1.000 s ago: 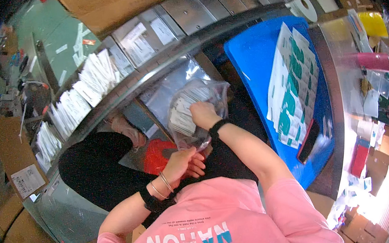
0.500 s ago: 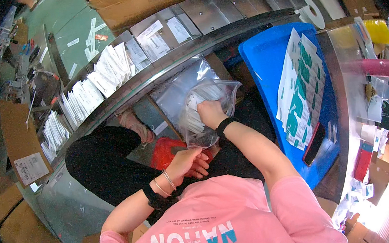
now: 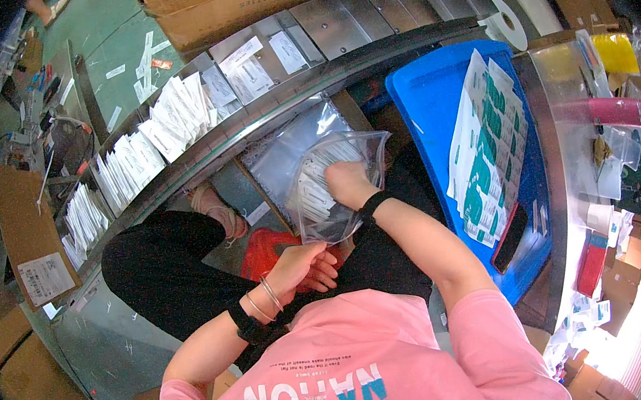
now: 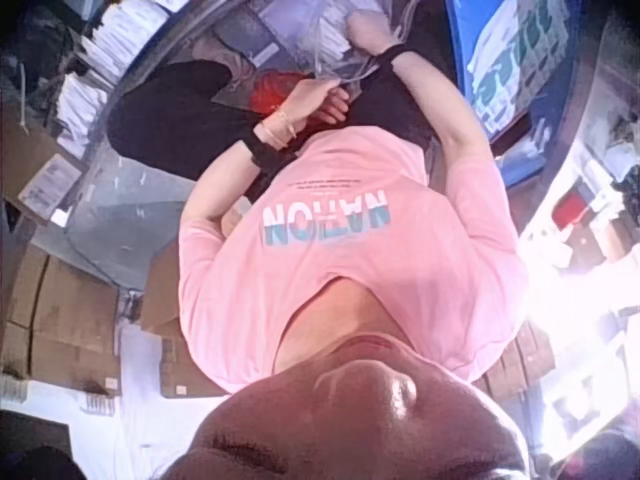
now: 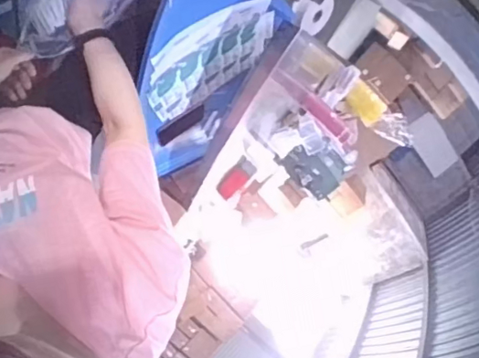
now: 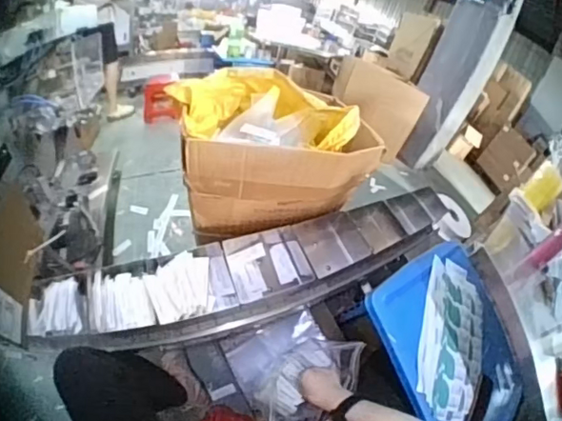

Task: The person is packing small white packets into a larger transparent plastic bag on a manufacturing floor.

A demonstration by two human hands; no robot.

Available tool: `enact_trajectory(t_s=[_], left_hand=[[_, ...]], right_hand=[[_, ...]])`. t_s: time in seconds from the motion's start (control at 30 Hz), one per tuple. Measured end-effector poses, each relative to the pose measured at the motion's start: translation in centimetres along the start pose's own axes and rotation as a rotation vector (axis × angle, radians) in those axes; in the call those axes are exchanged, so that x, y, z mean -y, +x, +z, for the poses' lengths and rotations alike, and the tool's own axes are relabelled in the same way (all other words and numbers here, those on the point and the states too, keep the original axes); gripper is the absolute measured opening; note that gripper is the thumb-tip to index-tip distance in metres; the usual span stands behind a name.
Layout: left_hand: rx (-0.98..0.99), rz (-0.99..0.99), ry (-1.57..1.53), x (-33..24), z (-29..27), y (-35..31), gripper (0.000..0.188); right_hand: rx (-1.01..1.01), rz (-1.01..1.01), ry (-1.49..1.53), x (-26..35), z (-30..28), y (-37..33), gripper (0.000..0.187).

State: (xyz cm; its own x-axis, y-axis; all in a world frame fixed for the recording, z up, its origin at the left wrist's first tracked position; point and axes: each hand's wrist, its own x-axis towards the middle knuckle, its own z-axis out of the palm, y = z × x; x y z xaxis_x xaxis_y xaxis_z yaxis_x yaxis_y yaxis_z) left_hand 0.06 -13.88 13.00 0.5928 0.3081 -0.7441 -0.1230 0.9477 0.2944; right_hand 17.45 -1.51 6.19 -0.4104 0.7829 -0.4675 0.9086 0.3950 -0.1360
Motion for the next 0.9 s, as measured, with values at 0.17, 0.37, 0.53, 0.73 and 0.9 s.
enact_trajectory(t_s=[0.17, 0.37, 0.53, 0.73, 0.9], left_hand=[[-0.014, 0.002, -0.021, -0.3, 0.2, -0.2, 0.045], [-0.027, -0.009, -0.014, 0.1, 0.1, -0.3, 0.046], [-0.021, -0.007, -0.014, -0.2, 0.5, -0.2, 0.047], [-0.021, -0.011, -0.007, -1.2, -0.1, 0.4, 0.046], [-0.044, 0.012, 0.019, -1.7, 0.5, -0.5, 0.042]], right_hand=[[-0.066, -0.029, 0.025, 0.2, 2.2, 1.0, 0.016], [-0.036, 0.125, 0.148, -0.5, 0.7, 0.7, 0.014], [0.07, 0.116, 0.25, -2.3, -0.2, 0.8, 0.016], [0.032, 0.043, 0.235, -2.4, -0.2, 1.7, 0.016], [-0.043, -0.056, 0.173, -1.7, -0.4, 2.5, 0.021]])
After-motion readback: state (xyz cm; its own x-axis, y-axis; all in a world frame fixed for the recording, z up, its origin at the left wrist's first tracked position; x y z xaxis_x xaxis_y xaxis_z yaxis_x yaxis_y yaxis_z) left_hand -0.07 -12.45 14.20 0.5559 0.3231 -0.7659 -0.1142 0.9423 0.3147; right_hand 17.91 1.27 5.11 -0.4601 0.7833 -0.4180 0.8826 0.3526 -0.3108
